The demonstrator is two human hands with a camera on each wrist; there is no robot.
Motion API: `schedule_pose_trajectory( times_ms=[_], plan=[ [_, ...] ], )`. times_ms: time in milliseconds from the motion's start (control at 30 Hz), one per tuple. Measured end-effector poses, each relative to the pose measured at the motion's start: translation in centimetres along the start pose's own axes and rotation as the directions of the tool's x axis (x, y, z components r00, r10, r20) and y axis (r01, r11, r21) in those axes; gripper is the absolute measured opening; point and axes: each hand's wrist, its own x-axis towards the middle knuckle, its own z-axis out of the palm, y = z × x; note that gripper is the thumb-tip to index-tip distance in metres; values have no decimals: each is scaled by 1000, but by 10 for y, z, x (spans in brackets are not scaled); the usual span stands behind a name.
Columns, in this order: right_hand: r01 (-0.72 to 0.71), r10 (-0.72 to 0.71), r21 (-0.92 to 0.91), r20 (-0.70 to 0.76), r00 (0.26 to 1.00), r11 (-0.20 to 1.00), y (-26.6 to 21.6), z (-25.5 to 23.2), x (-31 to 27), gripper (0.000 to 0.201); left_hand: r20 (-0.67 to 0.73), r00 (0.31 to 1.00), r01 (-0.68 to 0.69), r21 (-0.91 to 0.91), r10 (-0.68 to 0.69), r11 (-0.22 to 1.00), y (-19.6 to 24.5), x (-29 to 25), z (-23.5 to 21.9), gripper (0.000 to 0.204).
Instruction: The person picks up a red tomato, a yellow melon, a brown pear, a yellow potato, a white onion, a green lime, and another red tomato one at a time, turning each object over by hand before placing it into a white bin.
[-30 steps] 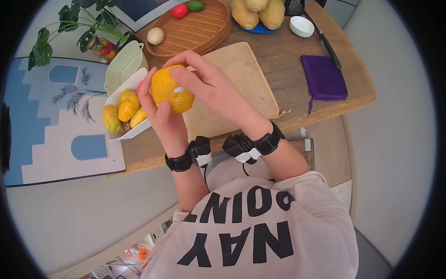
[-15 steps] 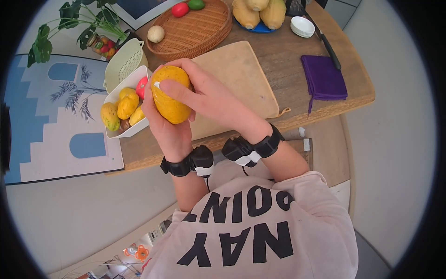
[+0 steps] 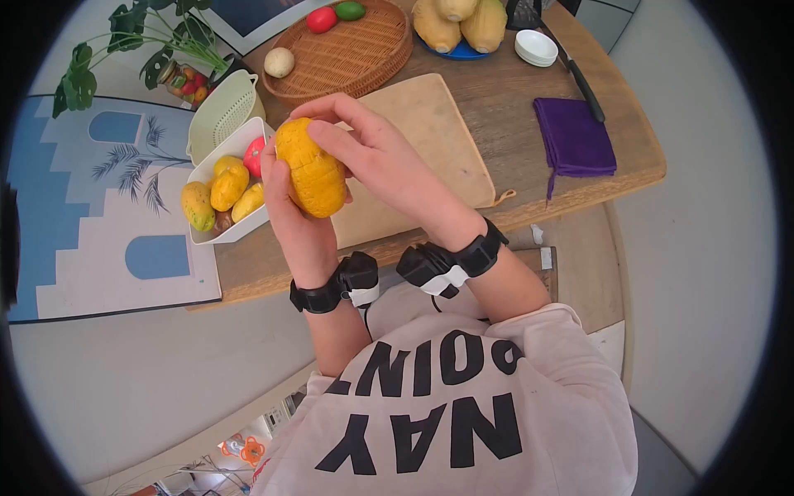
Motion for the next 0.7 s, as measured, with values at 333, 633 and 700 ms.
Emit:
schedule_pose_trajectory(
  times_ms=[333,633,700],
  plan=[
    [62,-52,-154,64,997,986,2,5,-2,24,63,993,104,-139,-96,985,1,-2,-14,54],
    [-92,113,-233,81,990,968,-5,-4,-6,17,306,951,-48,12,42,999,12,0,-29,69],
    [-89,107,-208,76,991,974,-3,-6,-4,19,302,952,-50,10,45,999,13,-2,-25,67]
  ],
)
